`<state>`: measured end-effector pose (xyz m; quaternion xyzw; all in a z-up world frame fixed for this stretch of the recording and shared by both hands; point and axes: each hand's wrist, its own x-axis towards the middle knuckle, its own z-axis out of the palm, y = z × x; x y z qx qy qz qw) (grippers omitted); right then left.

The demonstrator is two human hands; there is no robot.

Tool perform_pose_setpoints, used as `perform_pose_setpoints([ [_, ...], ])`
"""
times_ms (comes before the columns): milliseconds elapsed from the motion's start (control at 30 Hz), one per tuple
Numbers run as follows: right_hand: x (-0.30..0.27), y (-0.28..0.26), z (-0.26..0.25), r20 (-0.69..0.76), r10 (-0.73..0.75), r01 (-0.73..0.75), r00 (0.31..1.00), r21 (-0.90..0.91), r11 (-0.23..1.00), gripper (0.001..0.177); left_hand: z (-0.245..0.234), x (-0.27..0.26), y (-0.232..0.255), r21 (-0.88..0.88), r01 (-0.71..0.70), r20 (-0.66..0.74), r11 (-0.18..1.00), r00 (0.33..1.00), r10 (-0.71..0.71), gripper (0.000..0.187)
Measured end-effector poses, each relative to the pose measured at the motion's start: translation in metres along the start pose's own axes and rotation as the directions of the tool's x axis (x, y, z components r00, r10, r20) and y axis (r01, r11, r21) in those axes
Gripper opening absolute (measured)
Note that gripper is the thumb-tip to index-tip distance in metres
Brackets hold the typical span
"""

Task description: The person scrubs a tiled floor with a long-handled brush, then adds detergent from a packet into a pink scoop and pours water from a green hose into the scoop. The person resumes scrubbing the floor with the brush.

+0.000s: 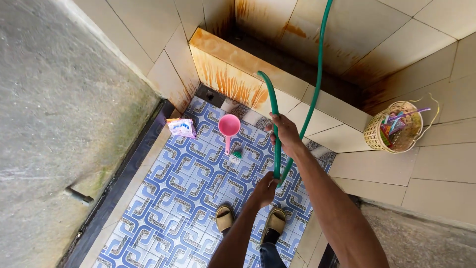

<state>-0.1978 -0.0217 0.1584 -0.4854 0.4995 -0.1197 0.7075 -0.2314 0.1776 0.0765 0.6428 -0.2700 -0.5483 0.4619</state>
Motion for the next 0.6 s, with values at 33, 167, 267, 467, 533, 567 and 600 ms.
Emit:
perform_pose_setpoints([
  [33,-0.005,0.006,0.003,-0.002,-0.014,0.014,1.000,-0.015,1.000,0.037,0.002,0.007,-0.019,0.015,0.036,0.009,0.999,0.999,-0.036,0.031],
  [167,-0.011,0.047,0.015,0.013,-0.032,0.033,0.999,-0.069,0.997,0.037,-0.032,0.039,-0.049,-0.062,0.112,-0.128,0.992,0.985,-0.119,0.038],
  [267,-0.006,0.091,0.013,-0.007,0.013,-0.014,1.000,-0.114,0.993,0.037,-0.056,0.056,-0.044,-0.061,0.098,-0.260,0.993,0.959,-0.111,0.041],
  [467,-0.004,0.148,0.006,0.023,0.054,-0.048,0.998,-0.195,0.980,0.032,-0.065,0.078,-0.039,-0.313,0.003,-0.339,0.950,0.934,-0.115,0.046],
  [533,-0.011,0.149,0.004,0.039,0.035,-0.024,0.999,-0.242,0.970,0.029,-0.063,0.087,-0.051,-0.356,-0.019,-0.368,0.934,0.922,-0.121,0.046],
  [567,-0.008,0.154,0.002,0.041,0.037,-0.026,0.998,-0.246,0.969,0.029,-0.064,0.087,-0.051,-0.359,-0.018,-0.370,0.933,0.921,-0.124,0.046],
  [600,-0.005,0.158,0.000,0.042,0.041,-0.029,0.998,-0.250,0.968,0.027,-0.064,0.087,-0.052,-0.364,-0.042,-0.386,0.931,0.916,-0.110,0.047],
])
